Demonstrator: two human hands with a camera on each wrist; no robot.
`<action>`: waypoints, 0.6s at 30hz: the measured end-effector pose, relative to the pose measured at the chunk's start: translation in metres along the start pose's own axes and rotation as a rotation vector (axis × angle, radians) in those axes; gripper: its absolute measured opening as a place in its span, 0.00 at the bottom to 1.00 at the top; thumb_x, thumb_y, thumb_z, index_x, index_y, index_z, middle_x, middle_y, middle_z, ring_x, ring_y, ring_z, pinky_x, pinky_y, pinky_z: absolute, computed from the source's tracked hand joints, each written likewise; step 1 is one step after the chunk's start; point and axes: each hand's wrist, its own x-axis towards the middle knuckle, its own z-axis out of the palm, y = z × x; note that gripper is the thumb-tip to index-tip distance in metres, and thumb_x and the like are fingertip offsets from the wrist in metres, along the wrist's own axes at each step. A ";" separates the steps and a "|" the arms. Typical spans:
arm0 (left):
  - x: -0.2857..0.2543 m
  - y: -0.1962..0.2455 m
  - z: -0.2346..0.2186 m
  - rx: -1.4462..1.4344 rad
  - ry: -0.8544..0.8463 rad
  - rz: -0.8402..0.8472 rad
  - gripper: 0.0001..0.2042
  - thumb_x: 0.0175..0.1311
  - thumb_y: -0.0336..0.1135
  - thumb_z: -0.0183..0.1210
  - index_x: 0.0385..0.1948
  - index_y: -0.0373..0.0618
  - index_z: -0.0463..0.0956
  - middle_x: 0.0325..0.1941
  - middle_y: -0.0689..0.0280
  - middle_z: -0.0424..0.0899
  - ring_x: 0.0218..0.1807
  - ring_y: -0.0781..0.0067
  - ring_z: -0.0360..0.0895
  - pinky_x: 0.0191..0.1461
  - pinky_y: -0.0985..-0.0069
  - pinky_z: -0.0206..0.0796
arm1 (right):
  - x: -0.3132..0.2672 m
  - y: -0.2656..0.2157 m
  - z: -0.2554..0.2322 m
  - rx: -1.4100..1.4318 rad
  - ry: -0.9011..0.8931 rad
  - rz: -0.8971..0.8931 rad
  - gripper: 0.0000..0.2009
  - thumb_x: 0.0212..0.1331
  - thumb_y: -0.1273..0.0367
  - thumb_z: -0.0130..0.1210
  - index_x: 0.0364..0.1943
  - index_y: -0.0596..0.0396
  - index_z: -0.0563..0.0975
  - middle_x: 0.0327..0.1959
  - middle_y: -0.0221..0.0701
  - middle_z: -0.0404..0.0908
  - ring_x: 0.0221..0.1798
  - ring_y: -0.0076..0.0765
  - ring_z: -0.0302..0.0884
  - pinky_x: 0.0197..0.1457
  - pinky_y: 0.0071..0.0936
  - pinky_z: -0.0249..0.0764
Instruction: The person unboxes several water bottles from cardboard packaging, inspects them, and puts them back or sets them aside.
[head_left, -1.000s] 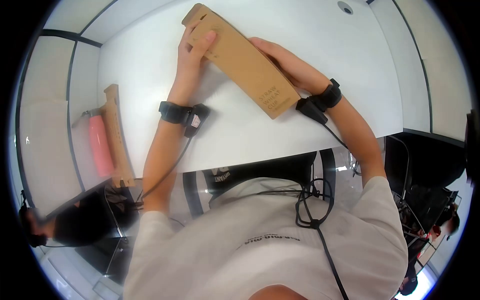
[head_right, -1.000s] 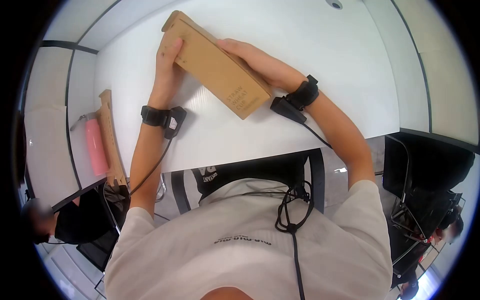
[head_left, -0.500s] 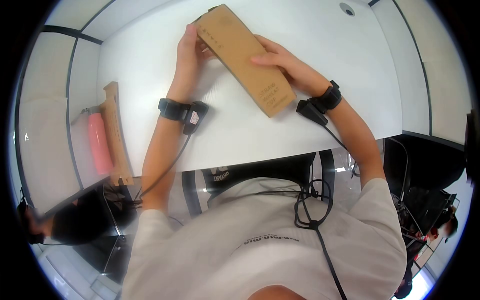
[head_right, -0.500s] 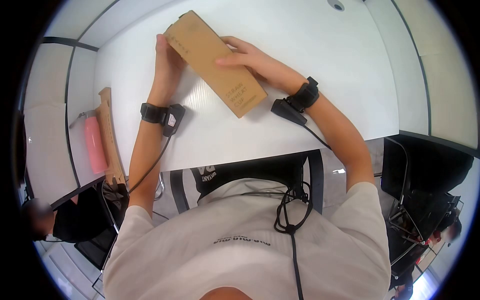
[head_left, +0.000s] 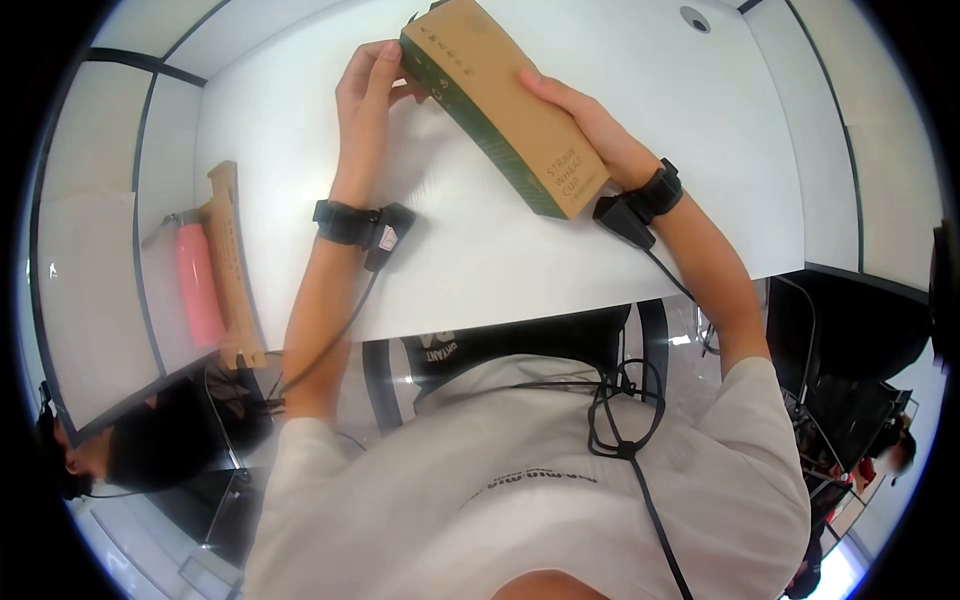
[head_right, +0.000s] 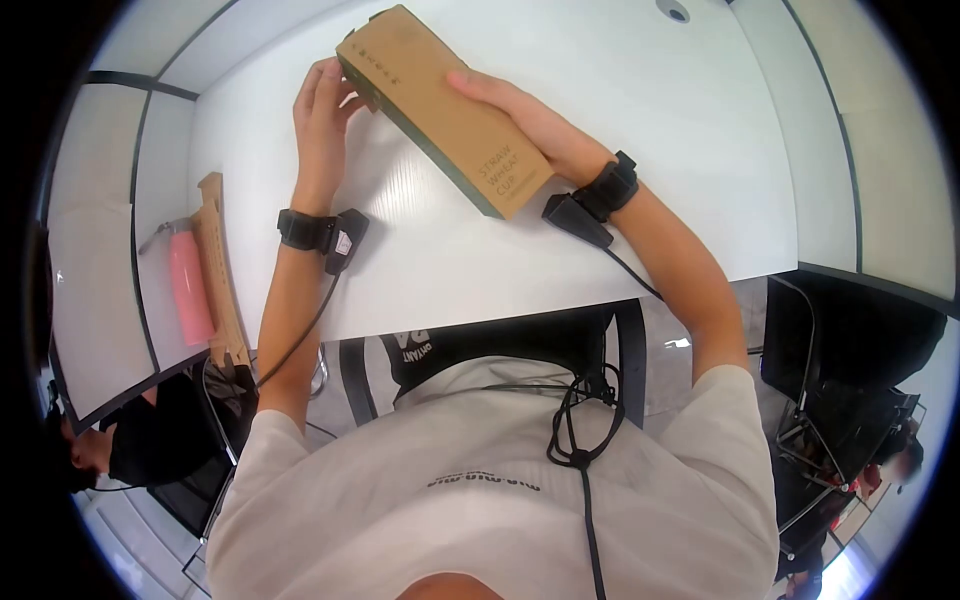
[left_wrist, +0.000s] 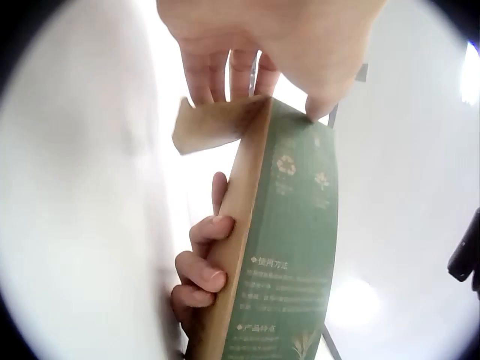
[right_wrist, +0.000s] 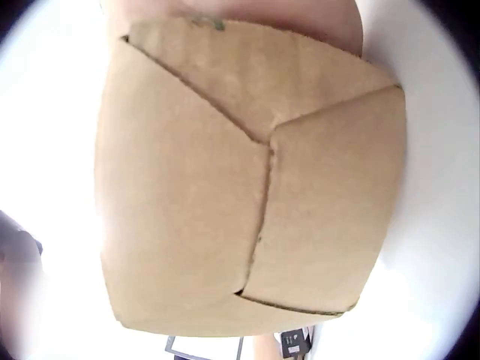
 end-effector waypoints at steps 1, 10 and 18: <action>-0.001 -0.003 0.000 -0.073 -0.021 -0.045 0.18 0.76 0.47 0.51 0.47 0.38 0.77 0.43 0.66 0.81 0.43 0.76 0.78 0.52 0.74 0.70 | 0.001 0.000 0.000 -0.021 -0.015 -0.009 0.33 0.67 0.43 0.54 0.62 0.59 0.73 0.51 0.35 0.81 0.48 0.24 0.82 0.47 0.19 0.78; -0.002 0.003 0.004 -0.379 -0.154 -0.223 0.23 0.76 0.50 0.47 0.59 0.39 0.71 0.52 0.62 0.79 0.50 0.71 0.78 0.54 0.69 0.72 | 0.002 0.001 0.002 -0.063 -0.148 -0.120 0.42 0.64 0.45 0.57 0.73 0.56 0.58 0.60 0.38 0.73 0.60 0.27 0.74 0.56 0.25 0.76; -0.007 0.001 -0.001 -0.641 -0.293 -0.479 0.23 0.77 0.49 0.45 0.60 0.39 0.70 0.59 0.60 0.77 0.57 0.66 0.76 0.63 0.67 0.68 | 0.005 0.004 0.002 -0.221 -0.143 -0.133 0.43 0.62 0.43 0.58 0.70 0.64 0.61 0.56 0.41 0.75 0.56 0.28 0.75 0.55 0.24 0.73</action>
